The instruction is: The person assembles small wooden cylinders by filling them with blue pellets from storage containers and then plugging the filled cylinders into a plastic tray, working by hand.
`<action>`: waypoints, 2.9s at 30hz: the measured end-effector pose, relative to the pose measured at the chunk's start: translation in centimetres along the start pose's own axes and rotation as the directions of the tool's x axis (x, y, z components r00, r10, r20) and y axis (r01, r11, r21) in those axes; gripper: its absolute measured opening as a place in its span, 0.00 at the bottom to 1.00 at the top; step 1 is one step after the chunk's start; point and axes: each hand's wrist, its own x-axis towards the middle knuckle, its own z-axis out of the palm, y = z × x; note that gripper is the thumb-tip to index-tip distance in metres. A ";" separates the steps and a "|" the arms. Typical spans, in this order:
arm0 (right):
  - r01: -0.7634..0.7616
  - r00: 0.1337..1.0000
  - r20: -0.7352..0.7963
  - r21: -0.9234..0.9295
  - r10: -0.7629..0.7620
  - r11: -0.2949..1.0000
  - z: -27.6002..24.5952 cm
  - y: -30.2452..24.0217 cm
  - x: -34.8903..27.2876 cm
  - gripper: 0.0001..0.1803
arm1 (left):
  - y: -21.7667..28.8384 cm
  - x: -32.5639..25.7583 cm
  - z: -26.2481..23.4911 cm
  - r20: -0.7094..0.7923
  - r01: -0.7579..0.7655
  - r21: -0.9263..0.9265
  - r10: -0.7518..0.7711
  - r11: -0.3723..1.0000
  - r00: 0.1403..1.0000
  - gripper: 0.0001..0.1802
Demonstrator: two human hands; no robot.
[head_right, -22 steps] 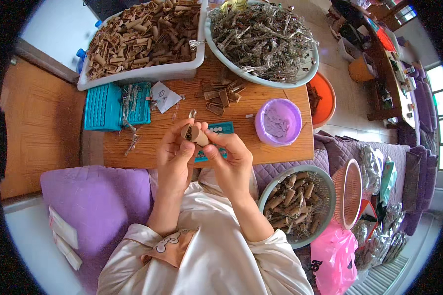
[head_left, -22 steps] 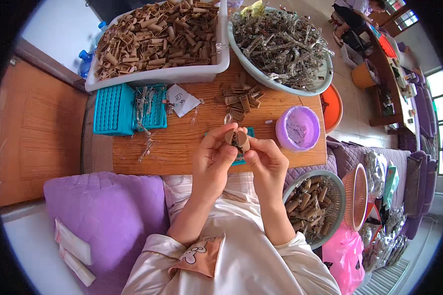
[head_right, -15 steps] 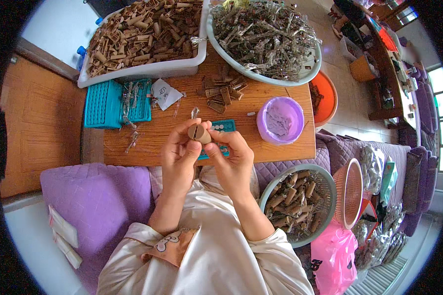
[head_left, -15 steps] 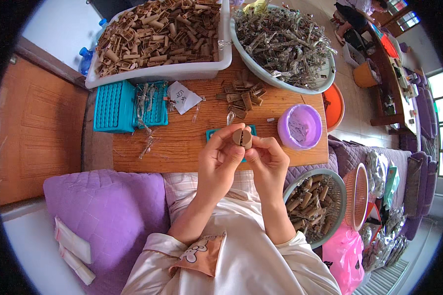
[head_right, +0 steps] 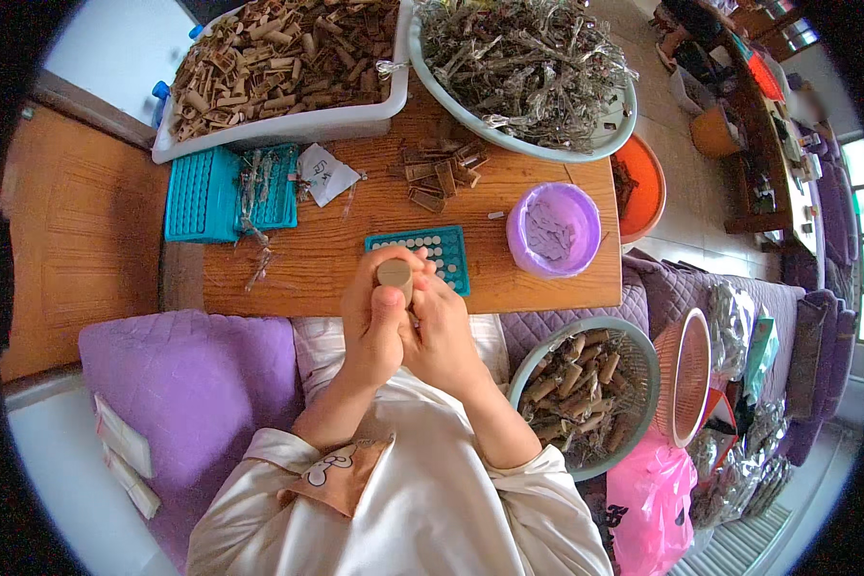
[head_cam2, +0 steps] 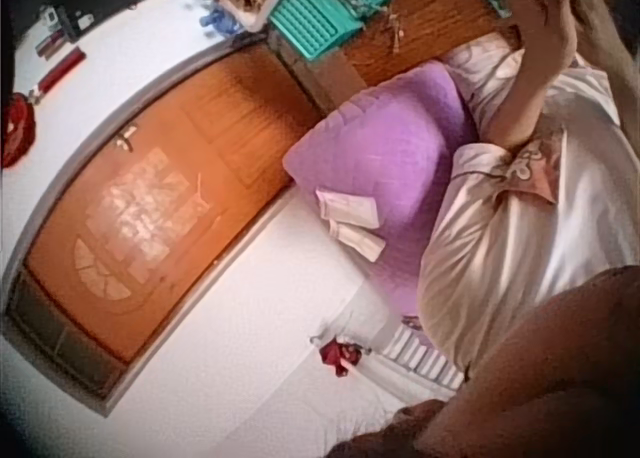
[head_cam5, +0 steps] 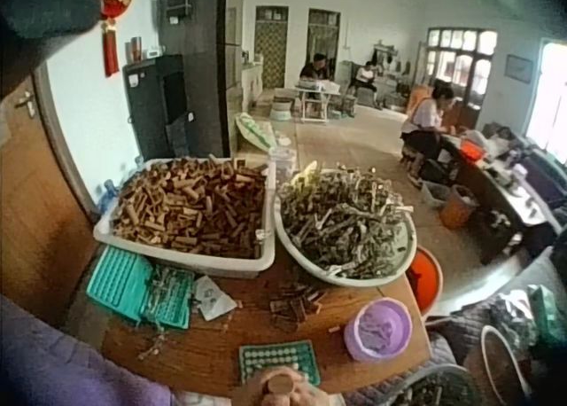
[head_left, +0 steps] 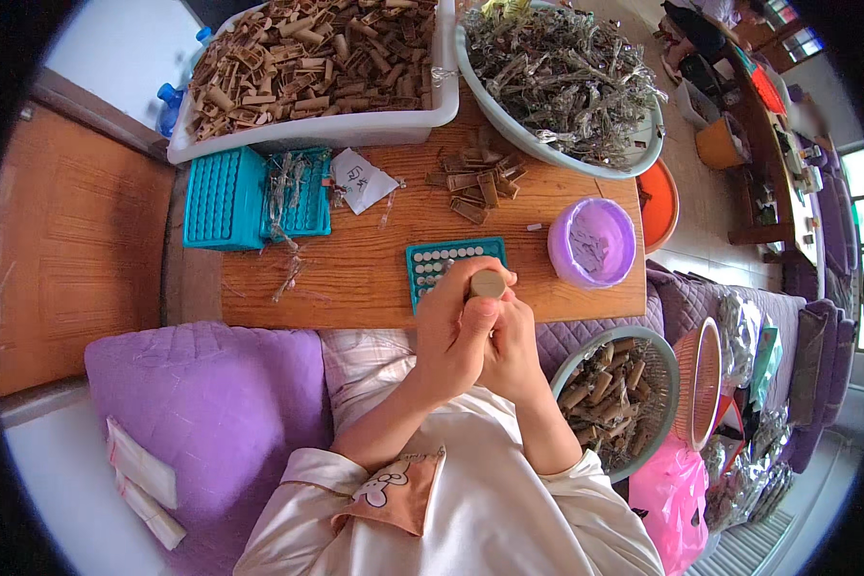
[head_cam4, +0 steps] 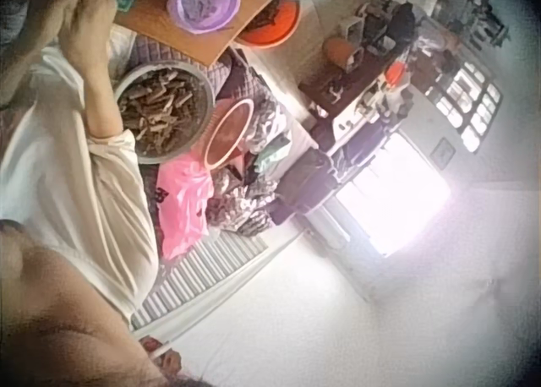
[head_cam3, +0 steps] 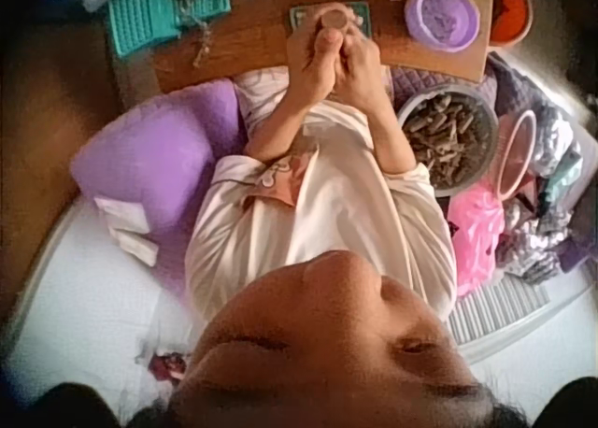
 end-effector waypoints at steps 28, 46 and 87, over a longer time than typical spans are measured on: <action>-0.199 0.980 -0.169 -0.804 0.106 0.561 -1.6 9.1 2.1 0.25 | -2.3 0.7 -5.3 0.102 0.337 -0.714 -0.384 0.614 0.918 0.23; -0.199 0.969 -0.079 -0.811 0.235 0.550 -2.7 7.3 -4.8 0.18 | -2.6 0.0 -5.2 0.189 0.450 -0.709 -0.468 0.543 0.863 0.22; -0.177 0.984 0.018 0.195 0.177 0.965 -4.5 -1.4 2.7 0.07 | -0.8 -1.5 -2.5 0.347 0.669 -0.616 -0.620 0.415 0.704 0.23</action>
